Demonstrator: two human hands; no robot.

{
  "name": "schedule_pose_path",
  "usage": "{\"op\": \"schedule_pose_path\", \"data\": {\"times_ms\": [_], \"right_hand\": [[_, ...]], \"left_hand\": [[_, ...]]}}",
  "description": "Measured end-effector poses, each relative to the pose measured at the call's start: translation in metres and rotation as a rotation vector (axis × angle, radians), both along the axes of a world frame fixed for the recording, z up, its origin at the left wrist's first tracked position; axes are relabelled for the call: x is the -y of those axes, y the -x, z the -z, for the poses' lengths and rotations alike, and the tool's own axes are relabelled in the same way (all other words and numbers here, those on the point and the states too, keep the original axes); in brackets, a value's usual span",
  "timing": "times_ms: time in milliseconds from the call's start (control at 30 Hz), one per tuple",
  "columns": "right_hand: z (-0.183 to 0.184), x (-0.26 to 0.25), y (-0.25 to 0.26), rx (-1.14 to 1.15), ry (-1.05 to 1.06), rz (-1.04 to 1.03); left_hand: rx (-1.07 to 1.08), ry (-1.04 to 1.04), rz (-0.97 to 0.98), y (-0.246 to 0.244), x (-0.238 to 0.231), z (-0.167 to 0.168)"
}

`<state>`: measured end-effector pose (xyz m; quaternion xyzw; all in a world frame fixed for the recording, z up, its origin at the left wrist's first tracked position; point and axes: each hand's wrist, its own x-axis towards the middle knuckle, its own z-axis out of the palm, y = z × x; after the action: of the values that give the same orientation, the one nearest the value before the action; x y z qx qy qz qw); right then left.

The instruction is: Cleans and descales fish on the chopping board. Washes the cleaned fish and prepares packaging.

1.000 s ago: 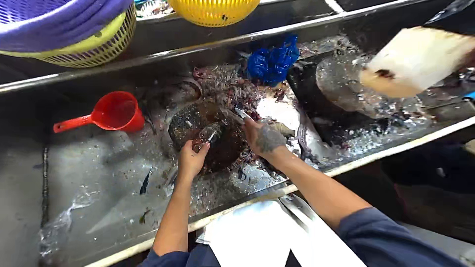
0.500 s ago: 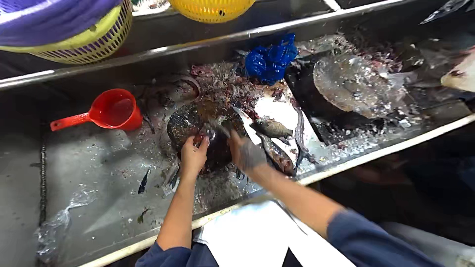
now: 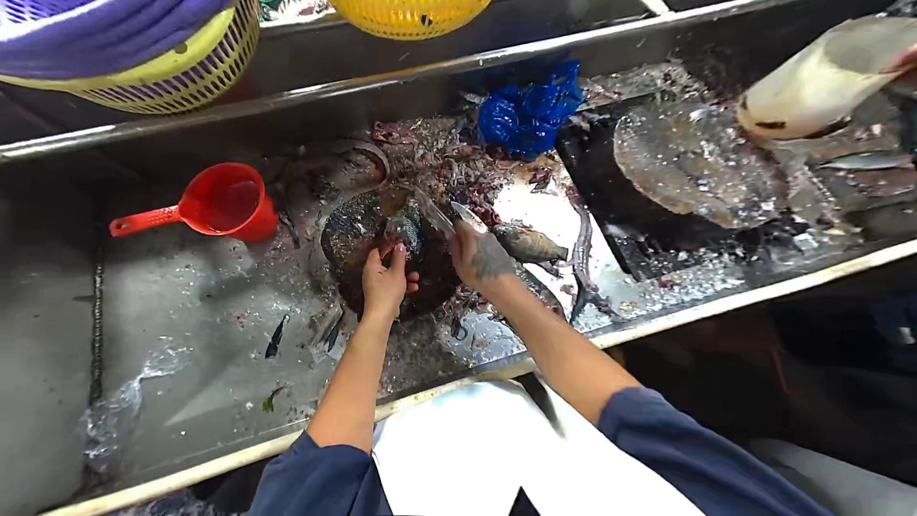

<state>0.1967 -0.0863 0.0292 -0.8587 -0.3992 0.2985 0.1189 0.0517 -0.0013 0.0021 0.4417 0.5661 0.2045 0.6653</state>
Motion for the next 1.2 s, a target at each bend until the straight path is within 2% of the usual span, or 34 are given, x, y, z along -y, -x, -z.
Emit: {"op": "schedule_pose_path", "data": {"times_ms": [67, 133, 200, 300, 367, 433, 500, 567, 633, 700, 767, 867, 933, 1000, 1100, 1200], "right_hand": [[0.01, 0.006, 0.013, -0.022, -0.047, -0.015], [-0.014, 0.036, 0.042, -0.037, 0.058, -0.054], [-0.033, 0.043, 0.034, -0.046, 0.118, -0.072], [-0.016, 0.017, 0.011, -0.049, 0.044, -0.007], [-0.007, 0.029, 0.027, -0.089, 0.001, -0.041], [-0.024, 0.05, 0.04, -0.101, 0.048, -0.103], [-0.033, 0.046, 0.024, -0.105, 0.024, -0.124], [-0.021, 0.029, 0.01, -0.108, -0.026, -0.067], [-0.008, 0.034, 0.016, -0.127, -0.03, -0.07], [-0.019, 0.057, 0.026, -0.161, 0.03, -0.145], [-0.031, 0.06, 0.011, -0.181, 0.062, -0.202], [-0.02, 0.009, -0.026, -0.114, 0.044, -0.201], [-0.003, -0.026, -0.038, -0.068, -0.005, -0.225], [0.008, -0.009, -0.014, -0.091, -0.01, -0.245], [-0.035, 0.037, 0.021, -0.193, 0.153, -0.296], [-0.046, 0.009, -0.001, -0.18, 0.098, -0.261]], "left_hand": [[0.021, -0.006, -0.072, -0.01, 0.003, 0.001], [-0.06, -0.086, -0.113, -0.019, -0.001, 0.0], [-0.069, -0.105, -0.151, -0.024, 0.0, 0.001], [0.014, -0.039, -0.217, -0.036, 0.008, 0.004], [0.021, 0.011, -0.265, -0.044, 0.008, 0.002], [-0.029, -0.021, -0.324, -0.05, 0.002, -0.001], [0.053, 0.051, -0.319, -0.044, 0.0, -0.006], [0.091, 0.094, -0.357, -0.047, 0.006, -0.007], [0.104, 0.114, -0.388, -0.05, 0.008, -0.01], [0.066, 0.052, -0.341, -0.041, -0.001, -0.013], [-0.023, 0.019, -0.222, -0.024, -0.009, -0.015], [-0.157, 0.077, -0.046, 0.0, -0.016, -0.014], [-0.151, 0.1, -0.059, 0.002, -0.02, -0.013], [-0.124, 0.132, -0.115, 0.004, -0.017, -0.009], [-0.111, 0.107, -0.157, -0.001, -0.027, -0.013], [-0.109, 0.105, -0.106, 0.005, -0.024, -0.01]]}}
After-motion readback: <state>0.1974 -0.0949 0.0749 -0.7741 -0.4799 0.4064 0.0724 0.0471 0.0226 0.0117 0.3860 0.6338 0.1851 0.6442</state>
